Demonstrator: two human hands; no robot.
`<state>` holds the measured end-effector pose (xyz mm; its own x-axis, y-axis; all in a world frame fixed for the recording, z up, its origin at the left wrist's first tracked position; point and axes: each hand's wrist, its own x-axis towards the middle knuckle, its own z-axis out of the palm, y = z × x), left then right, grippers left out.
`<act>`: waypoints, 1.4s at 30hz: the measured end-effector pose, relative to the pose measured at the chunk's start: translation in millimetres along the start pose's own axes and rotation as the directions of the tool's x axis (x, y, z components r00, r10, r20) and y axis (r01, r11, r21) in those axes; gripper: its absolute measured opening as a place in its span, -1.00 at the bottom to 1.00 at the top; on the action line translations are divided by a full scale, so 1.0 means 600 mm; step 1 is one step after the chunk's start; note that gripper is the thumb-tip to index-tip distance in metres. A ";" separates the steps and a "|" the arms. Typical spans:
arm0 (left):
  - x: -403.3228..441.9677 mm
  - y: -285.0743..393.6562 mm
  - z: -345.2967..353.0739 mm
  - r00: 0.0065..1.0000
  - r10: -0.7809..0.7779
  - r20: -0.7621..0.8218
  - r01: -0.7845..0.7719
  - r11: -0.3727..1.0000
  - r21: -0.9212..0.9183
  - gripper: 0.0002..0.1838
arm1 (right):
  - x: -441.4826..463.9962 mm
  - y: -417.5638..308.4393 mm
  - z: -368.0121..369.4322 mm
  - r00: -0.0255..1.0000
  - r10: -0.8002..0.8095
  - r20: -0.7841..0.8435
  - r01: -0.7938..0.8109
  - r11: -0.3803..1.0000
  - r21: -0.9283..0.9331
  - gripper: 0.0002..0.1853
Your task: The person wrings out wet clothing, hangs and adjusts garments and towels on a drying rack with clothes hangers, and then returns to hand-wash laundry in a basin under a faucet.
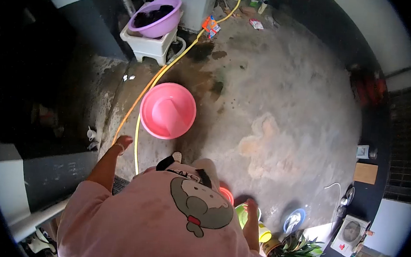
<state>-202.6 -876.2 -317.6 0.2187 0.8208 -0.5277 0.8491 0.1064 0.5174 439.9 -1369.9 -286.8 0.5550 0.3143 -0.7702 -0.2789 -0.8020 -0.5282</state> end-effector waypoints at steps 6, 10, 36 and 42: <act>0.279 0.347 -0.110 0.978 0.151 -0.143 -0.187 0.939 -0.289 -0.66 | 0.156 -0.137 0.030 0.971 0.219 0.092 -0.226 0.971 0.077 -0.61; 0.378 0.450 -0.143 0.951 0.163 -0.262 -0.233 0.937 -0.259 -0.68 | 0.320 -0.339 0.028 0.983 0.174 0.064 -0.161 0.973 -0.168 -0.76; 1.017 0.603 -1.118 0.298 0.417 -0.859 0.215 0.847 0.486 -0.44 | 0.668 -1.714 0.819 0.624 -0.265 0.735 0.773 0.348 -0.530 -0.70; 1.103 0.559 -1.192 0.650 0.227 -0.725 0.309 0.793 0.525 -0.52 | 0.622 -1.834 0.939 0.578 -0.336 0.743 0.801 0.407 -0.439 -0.71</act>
<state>-117.1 104.3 -11.5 -0.0137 0.9646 0.2633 0.9934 0.0432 -0.1065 512.3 -84.2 -194.4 -0.1681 0.8291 -0.5332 0.6752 -0.2973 -0.6751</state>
